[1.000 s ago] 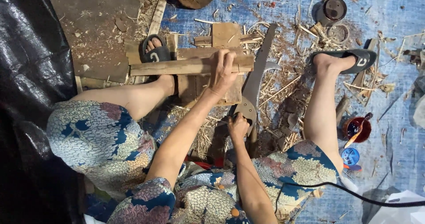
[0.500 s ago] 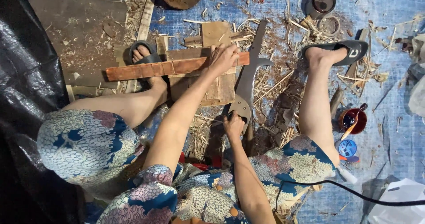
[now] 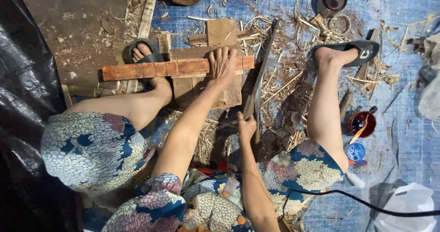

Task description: The person saws a piece of wood by holding it with one hand and cutting it with a sickle in the other, shifting the wood as needed.

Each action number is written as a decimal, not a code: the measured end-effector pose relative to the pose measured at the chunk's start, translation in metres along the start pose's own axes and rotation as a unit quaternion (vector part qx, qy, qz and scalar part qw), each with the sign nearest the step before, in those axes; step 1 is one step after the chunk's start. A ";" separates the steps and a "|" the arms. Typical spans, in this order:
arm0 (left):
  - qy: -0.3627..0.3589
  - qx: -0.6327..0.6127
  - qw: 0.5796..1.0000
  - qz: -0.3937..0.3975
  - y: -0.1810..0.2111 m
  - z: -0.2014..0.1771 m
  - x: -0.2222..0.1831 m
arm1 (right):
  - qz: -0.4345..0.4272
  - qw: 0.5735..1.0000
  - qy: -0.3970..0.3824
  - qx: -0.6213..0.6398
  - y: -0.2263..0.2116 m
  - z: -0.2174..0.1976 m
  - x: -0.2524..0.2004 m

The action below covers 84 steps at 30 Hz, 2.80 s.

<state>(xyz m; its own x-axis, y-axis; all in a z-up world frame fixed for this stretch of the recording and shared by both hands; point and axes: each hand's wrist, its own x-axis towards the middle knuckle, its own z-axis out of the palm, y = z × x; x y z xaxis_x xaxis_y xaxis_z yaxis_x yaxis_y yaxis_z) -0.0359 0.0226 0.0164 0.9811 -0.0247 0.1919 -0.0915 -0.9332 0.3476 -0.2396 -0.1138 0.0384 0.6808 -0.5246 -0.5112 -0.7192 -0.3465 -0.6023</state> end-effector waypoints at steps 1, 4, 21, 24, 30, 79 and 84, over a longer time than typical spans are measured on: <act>-0.001 -0.002 1.000 -0.001 0.002 0.003 0.001 | 0.000 1.000 0.001 -0.003 0.009 -0.002 0.008; -0.005 0.025 1.000 0.018 0.002 0.006 0.003 | 0.057 0.998 0.010 0.033 0.039 0.002 0.032; -0.048 -0.004 0.997 -0.052 0.010 0.020 0.026 | -0.178 0.967 0.076 0.167 0.002 -0.032 0.008; -0.015 -0.002 0.996 -0.085 0.024 0.001 0.028 | -0.197 0.963 0.049 0.175 -0.013 -0.038 -0.004; -0.018 -0.009 0.994 -0.104 0.023 0.013 0.030 | -0.235 0.963 0.044 0.128 -0.013 -0.031 0.000; -0.026 0.017 0.994 -0.103 0.021 0.015 0.027 | -0.197 0.979 0.048 0.035 -0.033 -0.067 -0.030; 0.002 0.017 0.995 -0.103 0.020 0.022 0.029 | -0.175 0.984 0.030 0.030 -0.014 -0.067 -0.023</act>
<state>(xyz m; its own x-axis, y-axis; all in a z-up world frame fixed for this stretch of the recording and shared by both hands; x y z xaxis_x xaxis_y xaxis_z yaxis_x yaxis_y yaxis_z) -0.0060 -0.0048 0.0086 0.9776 0.1702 0.1237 0.1176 -0.9295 0.3494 -0.2540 -0.1494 0.1000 0.8747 -0.4272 -0.2289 -0.4306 -0.4683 -0.7715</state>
